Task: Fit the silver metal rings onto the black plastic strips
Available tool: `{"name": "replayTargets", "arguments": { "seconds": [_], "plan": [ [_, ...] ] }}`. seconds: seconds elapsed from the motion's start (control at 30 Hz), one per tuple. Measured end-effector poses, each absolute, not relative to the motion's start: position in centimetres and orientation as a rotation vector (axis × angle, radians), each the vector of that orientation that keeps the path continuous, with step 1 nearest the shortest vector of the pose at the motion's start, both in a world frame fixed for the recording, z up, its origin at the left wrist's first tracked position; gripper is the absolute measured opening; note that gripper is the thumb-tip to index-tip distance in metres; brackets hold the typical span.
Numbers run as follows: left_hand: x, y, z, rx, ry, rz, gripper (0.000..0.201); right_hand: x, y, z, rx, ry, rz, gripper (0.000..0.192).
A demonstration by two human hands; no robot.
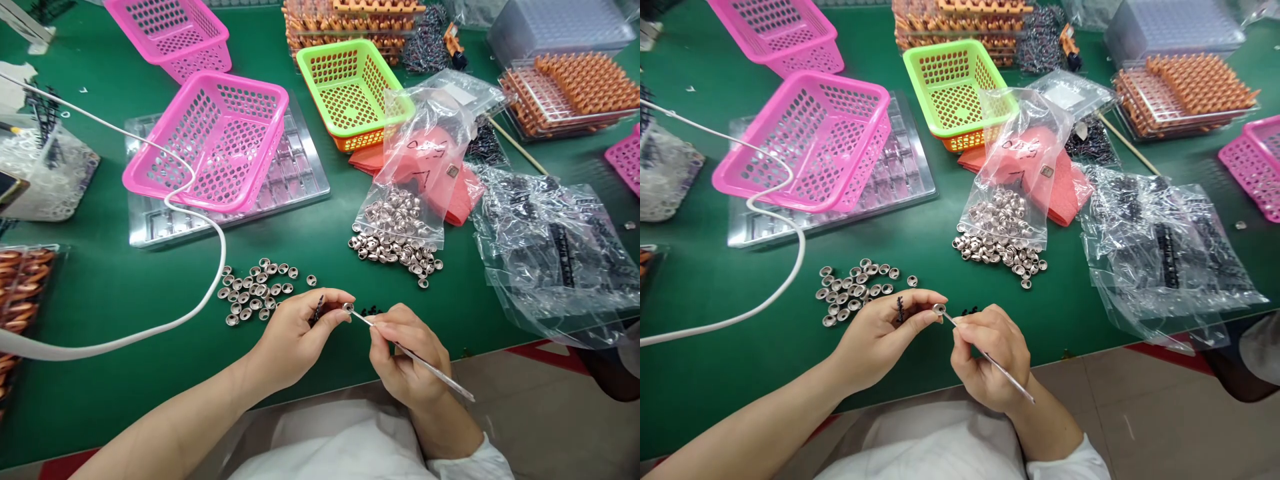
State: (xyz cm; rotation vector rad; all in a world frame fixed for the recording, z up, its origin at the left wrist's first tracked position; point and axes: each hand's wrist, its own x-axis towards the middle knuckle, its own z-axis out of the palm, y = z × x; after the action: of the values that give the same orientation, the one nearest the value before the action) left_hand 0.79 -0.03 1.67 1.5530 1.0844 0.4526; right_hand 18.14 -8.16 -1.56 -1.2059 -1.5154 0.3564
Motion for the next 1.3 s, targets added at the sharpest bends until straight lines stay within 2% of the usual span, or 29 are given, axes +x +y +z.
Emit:
{"name": "replayTargets", "arguments": {
  "seconds": [0.37, 0.57, 0.8, 1.07, 1.3],
  "plan": [
    [1.0, -0.2, 1.8, 1.497, 1.087, 0.448, 0.018, 18.0, -8.4, -1.8, -1.217, -1.377, 0.460, 0.039],
    [0.9, 0.3, 2.1, 1.202, 0.982, 0.390, 0.019, 18.1, -8.5, -2.0, -1.136, -1.110, 0.476, 0.032],
    [1.0, 0.4, 2.4, 1.120, 0.947, 0.391, 0.019, 18.0, -8.4, -2.3, -1.165, -0.972, 0.471, 0.025],
    [0.9, 0.2, 2.4, 1.214, 0.984, 0.432, 0.022, 18.2, -8.5, -2.4, -1.139, -1.012, 0.470, 0.025],
    [0.3, 0.5, 2.0, 1.672, 1.144, 0.422, 0.026, 18.3, -8.5, -2.4, -1.184, -1.037, 0.439, 0.024]
  ]
}}
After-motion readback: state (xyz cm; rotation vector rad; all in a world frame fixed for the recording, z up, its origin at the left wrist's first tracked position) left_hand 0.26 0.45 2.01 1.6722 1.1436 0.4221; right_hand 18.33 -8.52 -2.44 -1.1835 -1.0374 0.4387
